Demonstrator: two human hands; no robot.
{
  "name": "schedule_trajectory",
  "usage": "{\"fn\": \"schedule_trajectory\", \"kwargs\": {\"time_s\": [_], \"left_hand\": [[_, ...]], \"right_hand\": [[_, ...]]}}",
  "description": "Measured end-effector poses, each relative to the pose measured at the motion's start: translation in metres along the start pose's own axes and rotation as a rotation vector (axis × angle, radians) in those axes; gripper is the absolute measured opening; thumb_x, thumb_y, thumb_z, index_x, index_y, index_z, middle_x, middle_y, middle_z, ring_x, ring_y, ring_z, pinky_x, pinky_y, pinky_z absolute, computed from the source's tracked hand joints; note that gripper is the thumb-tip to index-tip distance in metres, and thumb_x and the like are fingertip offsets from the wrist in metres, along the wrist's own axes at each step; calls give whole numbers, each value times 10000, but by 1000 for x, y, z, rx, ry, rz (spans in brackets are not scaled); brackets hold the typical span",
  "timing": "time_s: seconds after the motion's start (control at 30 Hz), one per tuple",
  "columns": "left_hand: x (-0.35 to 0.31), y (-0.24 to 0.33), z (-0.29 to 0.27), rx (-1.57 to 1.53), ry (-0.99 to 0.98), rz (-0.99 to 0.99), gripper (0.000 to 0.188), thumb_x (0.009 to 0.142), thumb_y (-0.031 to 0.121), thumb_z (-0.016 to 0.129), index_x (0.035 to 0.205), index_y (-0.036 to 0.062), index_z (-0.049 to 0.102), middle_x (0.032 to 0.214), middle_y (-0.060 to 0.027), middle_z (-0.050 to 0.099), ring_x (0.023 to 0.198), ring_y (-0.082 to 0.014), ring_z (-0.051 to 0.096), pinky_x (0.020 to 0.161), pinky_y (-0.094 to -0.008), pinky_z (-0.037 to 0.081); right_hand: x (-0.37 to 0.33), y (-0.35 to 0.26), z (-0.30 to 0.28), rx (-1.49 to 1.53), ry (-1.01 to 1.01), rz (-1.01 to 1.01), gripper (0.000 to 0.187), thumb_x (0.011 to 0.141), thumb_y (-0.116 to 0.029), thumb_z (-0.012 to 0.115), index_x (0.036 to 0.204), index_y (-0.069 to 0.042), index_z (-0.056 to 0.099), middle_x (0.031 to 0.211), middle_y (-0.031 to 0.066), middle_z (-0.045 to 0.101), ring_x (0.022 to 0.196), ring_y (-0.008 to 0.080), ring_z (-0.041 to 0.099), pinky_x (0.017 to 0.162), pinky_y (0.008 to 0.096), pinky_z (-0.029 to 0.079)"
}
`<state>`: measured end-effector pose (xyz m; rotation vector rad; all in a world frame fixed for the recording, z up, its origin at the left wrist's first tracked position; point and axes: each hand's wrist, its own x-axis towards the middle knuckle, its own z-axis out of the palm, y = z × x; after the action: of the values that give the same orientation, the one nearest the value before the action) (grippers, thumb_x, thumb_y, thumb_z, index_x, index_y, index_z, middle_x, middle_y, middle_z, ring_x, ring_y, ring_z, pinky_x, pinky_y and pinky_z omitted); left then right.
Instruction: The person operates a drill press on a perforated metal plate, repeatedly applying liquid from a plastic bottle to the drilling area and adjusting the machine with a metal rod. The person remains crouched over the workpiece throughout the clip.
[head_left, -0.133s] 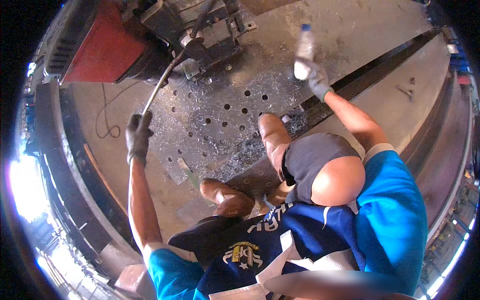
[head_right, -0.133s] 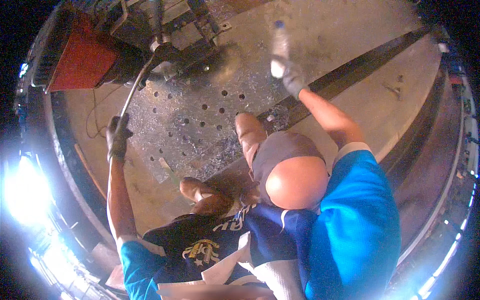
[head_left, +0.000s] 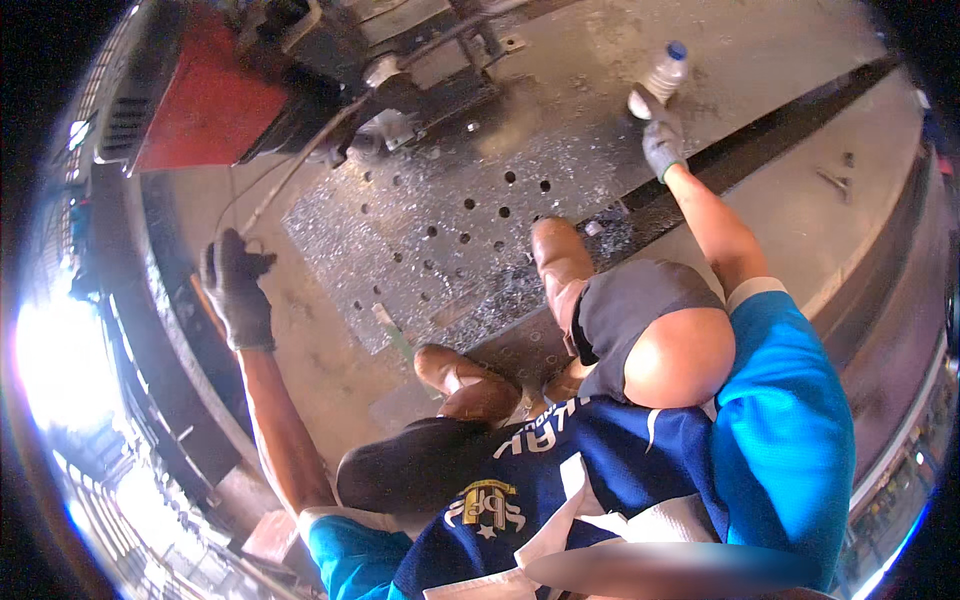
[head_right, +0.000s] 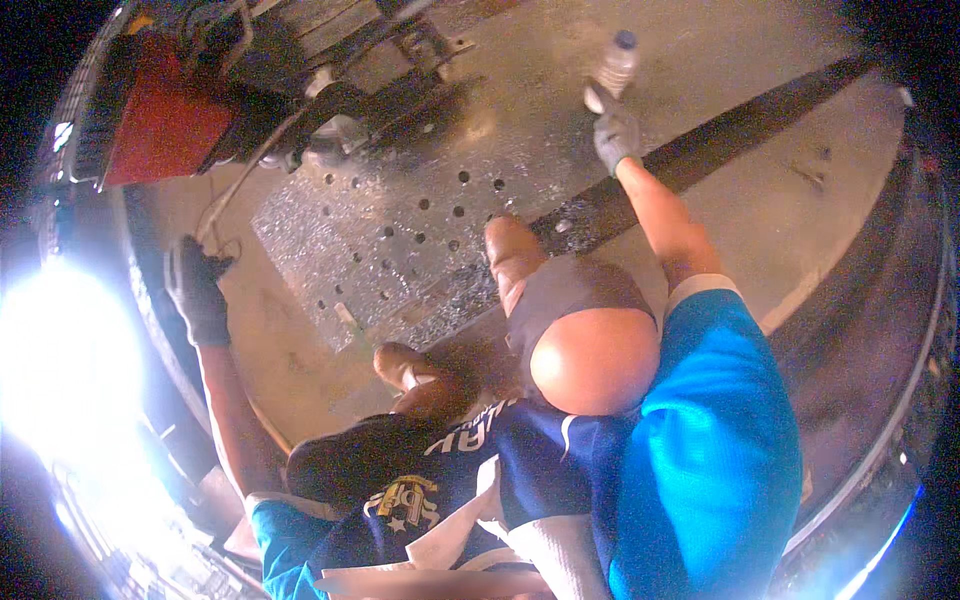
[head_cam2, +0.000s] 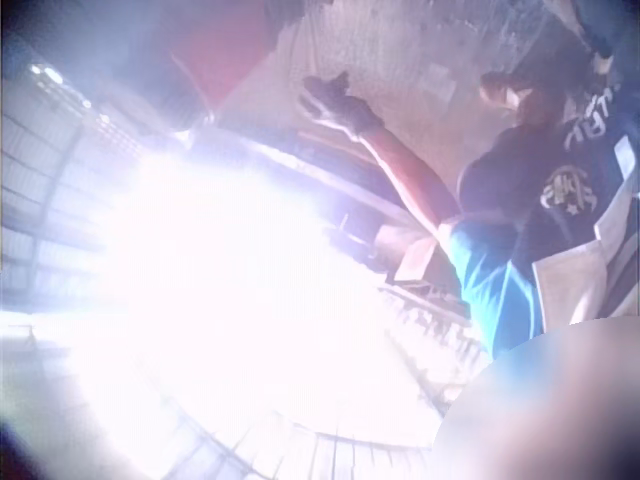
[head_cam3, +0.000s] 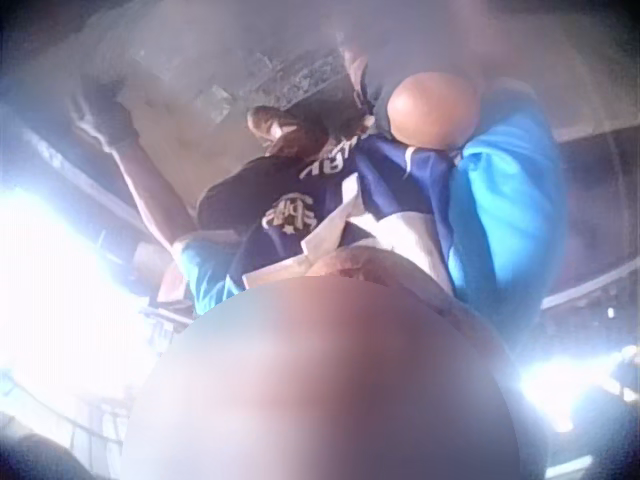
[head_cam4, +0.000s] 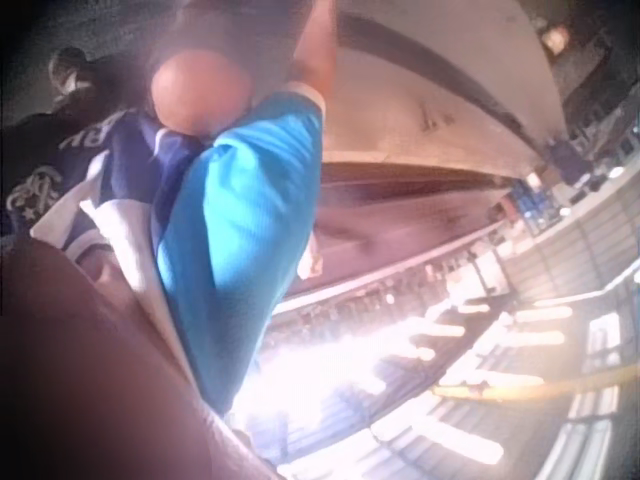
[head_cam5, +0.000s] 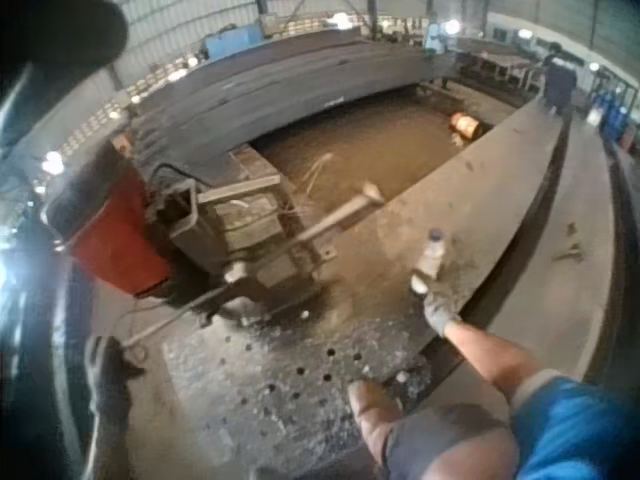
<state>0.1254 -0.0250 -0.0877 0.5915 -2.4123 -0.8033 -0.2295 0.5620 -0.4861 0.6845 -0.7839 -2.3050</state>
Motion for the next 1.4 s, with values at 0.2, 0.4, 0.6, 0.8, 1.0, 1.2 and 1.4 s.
{"fn": "schedule_trajectory", "kwargs": {"time_s": [0.2,0.4,0.6,0.8,1.0,1.2,1.4], "left_hand": [[81,153,-9,-435,27,196,321,989,248,680,1202,9,664,992,-94,689,877,-198,674,782,-355,561],[102,267,96,-207,-227,564,512,938,384,688,1300,28,621,1176,-161,650,1058,-285,639,916,-430,524],[94,331,229,156,-356,856,706,888,520,696,1397,46,577,1360,-228,611,1238,-373,605,1049,-505,486],[97,320,296,-259,-232,803,749,899,476,681,1476,34,499,1453,-248,539,1290,-392,571,1074,-486,470],[107,320,304,-214,-159,726,693,912,456,685,1437,35,521,1398,-233,563,1246,-369,587,1045,-470,479],[113,317,321,-195,-137,687,638,924,436,688,1399,36,543,1344,-218,587,1203,-346,603,1015,-454,489],[118,322,327,-197,-132,660,583,937,416,691,1361,37,565,1290,-203,611,1159,-323,620,986,-439,498]], "right_hand": [[-7,17,-13,2705,-187,1043,283,1003,-161,534,1244,-143,681,842,61,663,727,188,624,671,378,516],[0,128,-7,3695,-1231,1606,498,1044,-156,437,1526,-154,564,1183,47,658,940,134,588,824,365,502],[114,140,32,3570,-323,1534,499,1050,-205,436,1535,-149,542,1290,43,633,1045,148,583,865,366,499],[196,114,69,3343,-177,1103,492,1049,-203,442,1527,-139,544,1288,48,638,1047,154,591,870,362,504],[231,112,92,3227,-141,853,485,1049,-200,448,1519,-129,547,1286,53,643,1049,161,600,876,358,509],[251,112,95,3167,-143,733,478,1048,-198,454,1510,-120,549,1284,58,647,1051,167,608,881,353,514],[270,115,93,3134,-111,665,472,1048,-195,460,1502,-110,552,1282,63,652,1053,174,617,886,349,519]]}}
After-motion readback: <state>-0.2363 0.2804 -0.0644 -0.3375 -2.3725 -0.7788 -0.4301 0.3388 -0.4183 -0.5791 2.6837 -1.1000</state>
